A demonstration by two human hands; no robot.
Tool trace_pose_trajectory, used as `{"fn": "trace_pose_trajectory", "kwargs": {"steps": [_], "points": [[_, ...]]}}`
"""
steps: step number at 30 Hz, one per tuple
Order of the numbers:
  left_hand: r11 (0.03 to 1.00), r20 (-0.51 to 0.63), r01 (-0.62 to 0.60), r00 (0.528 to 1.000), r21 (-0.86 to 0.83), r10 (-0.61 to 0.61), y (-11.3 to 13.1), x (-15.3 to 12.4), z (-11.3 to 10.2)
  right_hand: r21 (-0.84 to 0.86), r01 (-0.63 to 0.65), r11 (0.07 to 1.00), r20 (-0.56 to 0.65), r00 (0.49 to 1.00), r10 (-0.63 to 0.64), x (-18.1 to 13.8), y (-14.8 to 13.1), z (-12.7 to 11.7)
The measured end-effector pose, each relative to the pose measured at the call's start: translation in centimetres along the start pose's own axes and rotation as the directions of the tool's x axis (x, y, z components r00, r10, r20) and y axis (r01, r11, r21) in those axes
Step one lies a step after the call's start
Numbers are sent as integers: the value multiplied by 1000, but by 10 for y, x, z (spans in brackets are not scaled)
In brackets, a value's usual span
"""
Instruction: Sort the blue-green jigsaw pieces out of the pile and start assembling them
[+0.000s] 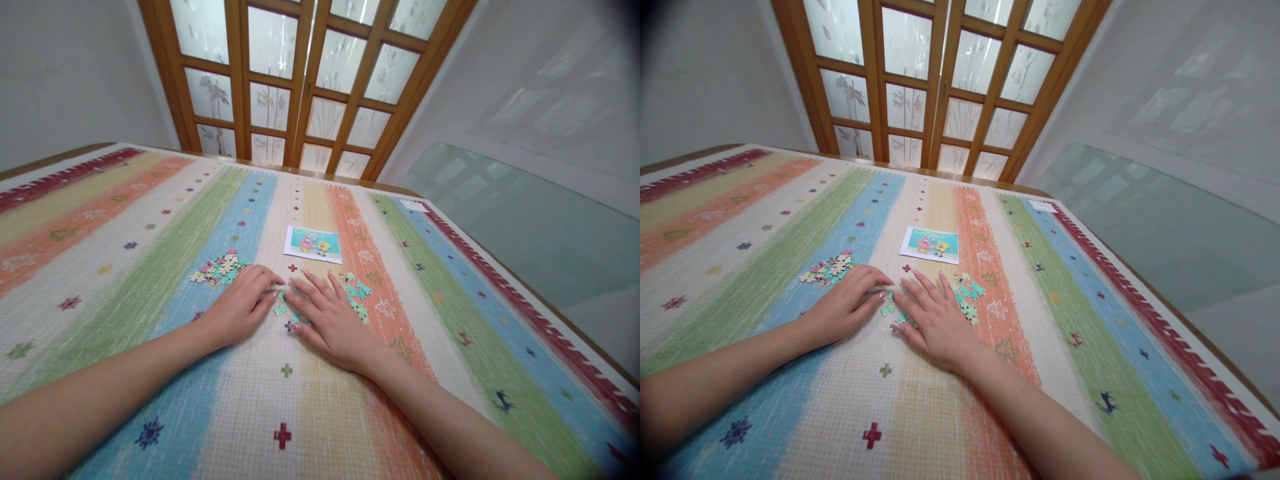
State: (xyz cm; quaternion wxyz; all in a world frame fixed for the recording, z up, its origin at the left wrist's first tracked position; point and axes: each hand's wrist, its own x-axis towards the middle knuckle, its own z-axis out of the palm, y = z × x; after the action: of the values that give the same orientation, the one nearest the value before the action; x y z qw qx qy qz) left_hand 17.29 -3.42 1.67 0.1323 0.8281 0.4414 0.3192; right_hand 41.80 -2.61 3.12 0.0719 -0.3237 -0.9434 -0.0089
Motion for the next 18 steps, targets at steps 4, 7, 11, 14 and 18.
{"fn": "trace_pose_trajectory", "kwargs": {"steps": [4, 7, 11, 14, 18], "points": [[1000, -4, 5, 1000, -9, -5, 1, 0, -1, 26, 28, 999, -45, 999, -27, -1, 1, 3], [1000, 2, 9, 1000, -12, -9, 1, 0, -2, 46, 60, 997, -82, 995, -56, -3, 5, 2], [1000, 13, 9, 1000, 3, -9, 1, 0, -3, 74, 92, 993, -111, 990, -84, -9, 16, -6], [999, 33, 12, 999, 32, -13, 1, -1, -4, 86, 91, 992, -114, 990, -80, -14, 25, -11], [987, 183, -72, 982, 142, 45, 4, 0, -4, 79, 124, 989, -110, 987, -115, -17, 33, -14]]}}
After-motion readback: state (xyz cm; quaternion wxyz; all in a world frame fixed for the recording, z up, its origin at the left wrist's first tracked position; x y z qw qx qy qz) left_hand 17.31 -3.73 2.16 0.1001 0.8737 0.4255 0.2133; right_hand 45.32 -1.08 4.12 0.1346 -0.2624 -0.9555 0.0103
